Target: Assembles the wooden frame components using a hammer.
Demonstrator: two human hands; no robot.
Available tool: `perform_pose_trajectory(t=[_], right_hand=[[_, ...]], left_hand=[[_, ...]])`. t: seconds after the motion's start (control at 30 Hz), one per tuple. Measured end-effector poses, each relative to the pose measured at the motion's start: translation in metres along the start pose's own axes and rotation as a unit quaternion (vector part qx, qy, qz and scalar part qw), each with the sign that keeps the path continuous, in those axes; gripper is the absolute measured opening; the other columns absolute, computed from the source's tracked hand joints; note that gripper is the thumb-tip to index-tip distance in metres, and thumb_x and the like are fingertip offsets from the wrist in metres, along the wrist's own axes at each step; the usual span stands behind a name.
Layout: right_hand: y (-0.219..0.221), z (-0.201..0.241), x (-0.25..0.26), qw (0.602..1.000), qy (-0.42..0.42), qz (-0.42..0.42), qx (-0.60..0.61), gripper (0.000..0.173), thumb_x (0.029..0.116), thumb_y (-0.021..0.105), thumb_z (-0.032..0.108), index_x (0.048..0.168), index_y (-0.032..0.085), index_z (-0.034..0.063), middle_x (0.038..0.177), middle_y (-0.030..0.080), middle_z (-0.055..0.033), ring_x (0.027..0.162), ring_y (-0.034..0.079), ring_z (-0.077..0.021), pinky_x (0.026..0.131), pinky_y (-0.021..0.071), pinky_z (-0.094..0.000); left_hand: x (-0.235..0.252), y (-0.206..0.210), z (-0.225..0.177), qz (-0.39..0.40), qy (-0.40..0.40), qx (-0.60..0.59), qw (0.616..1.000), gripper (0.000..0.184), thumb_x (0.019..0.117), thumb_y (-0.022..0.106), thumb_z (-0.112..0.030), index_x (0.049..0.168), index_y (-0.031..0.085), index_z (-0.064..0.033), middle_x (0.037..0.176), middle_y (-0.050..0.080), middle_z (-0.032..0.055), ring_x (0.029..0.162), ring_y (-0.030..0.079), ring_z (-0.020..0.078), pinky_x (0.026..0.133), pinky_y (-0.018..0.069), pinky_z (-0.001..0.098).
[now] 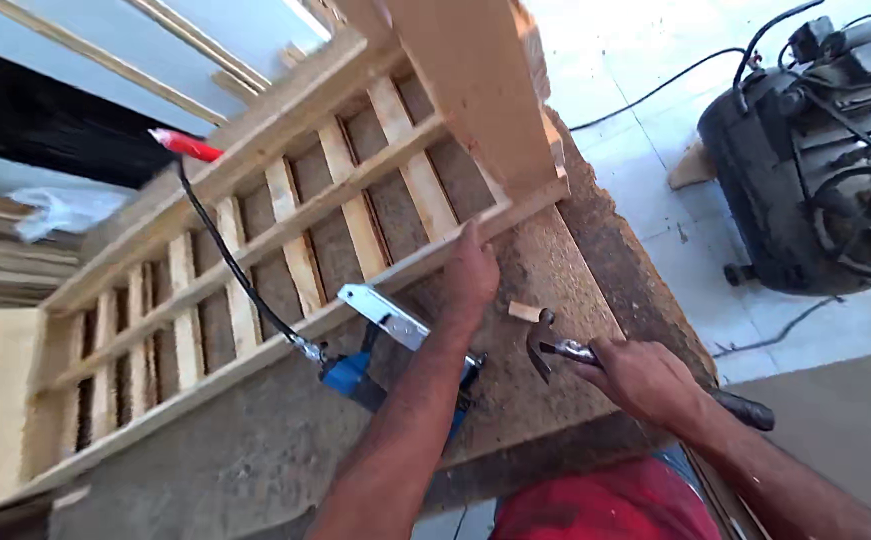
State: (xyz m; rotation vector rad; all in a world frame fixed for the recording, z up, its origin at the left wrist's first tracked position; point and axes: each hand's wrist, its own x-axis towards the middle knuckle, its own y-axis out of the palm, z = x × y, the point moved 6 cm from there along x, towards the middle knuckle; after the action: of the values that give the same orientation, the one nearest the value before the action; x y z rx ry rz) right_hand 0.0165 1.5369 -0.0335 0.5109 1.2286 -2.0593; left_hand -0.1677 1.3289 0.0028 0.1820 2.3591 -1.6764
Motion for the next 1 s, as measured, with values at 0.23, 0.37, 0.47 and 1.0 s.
perform_pose_trajectory(t=[0.23,0.37,0.47,1.0], right_hand=[[0.080,0.000,-0.016,0.996,0.072,0.040,0.016,0.058,0.1010,0.041,0.063,0.120,0.062,0.0123,0.100,0.071,-0.0174,0.094,0.071,-0.0404,0.077,0.0556,-0.0608],[0.095,0.012,-0.007,0.995,0.084,0.036,0.039,0.053,0.0993,0.048,0.059,0.124,0.062,0.0142,0.106,0.072,-0.0170,0.098,0.071,-0.0402,0.080,0.0554,-0.0627],[0.094,0.014,0.012,0.994,0.080,0.038,0.068,0.053,0.0980,0.052,0.060,0.122,0.064,0.0145,0.106,0.072,-0.0172,0.099,0.071,-0.0410,0.079,0.0550,-0.0655],[0.111,0.009,0.033,0.997,0.065,0.029,0.033,0.049,0.0943,0.053,0.059,0.112,0.066,0.0154,0.096,0.074,-0.0153,0.092,0.072,-0.0386,0.075,0.0555,-0.0630]], left_hand=[[-0.063,0.113,0.042,0.090,0.283,0.130,0.946,0.029,0.1009,0.061,-0.014,0.128,0.071,-0.0167,0.132,0.066,0.0062,0.125,0.059,0.0293,0.104,0.0520,0.0487],[-0.062,0.060,0.034,0.088,0.144,-0.121,0.978,0.036,0.1018,0.066,-0.023,0.135,0.066,-0.0111,0.125,0.071,0.0079,0.114,0.069,0.0199,0.101,0.0564,0.0442],[-0.043,-0.028,-0.001,-0.016,0.114,-0.513,0.851,0.029,0.0948,0.071,-0.010,0.123,0.068,-0.0040,0.103,0.074,0.0116,0.086,0.073,0.0218,0.081,0.0635,0.0414],[0.019,-0.180,-0.082,-0.235,0.276,-0.367,0.857,0.024,0.1012,0.065,-0.015,0.122,0.067,-0.0034,0.109,0.076,0.0029,0.100,0.073,0.0089,0.094,0.0613,0.0321]])
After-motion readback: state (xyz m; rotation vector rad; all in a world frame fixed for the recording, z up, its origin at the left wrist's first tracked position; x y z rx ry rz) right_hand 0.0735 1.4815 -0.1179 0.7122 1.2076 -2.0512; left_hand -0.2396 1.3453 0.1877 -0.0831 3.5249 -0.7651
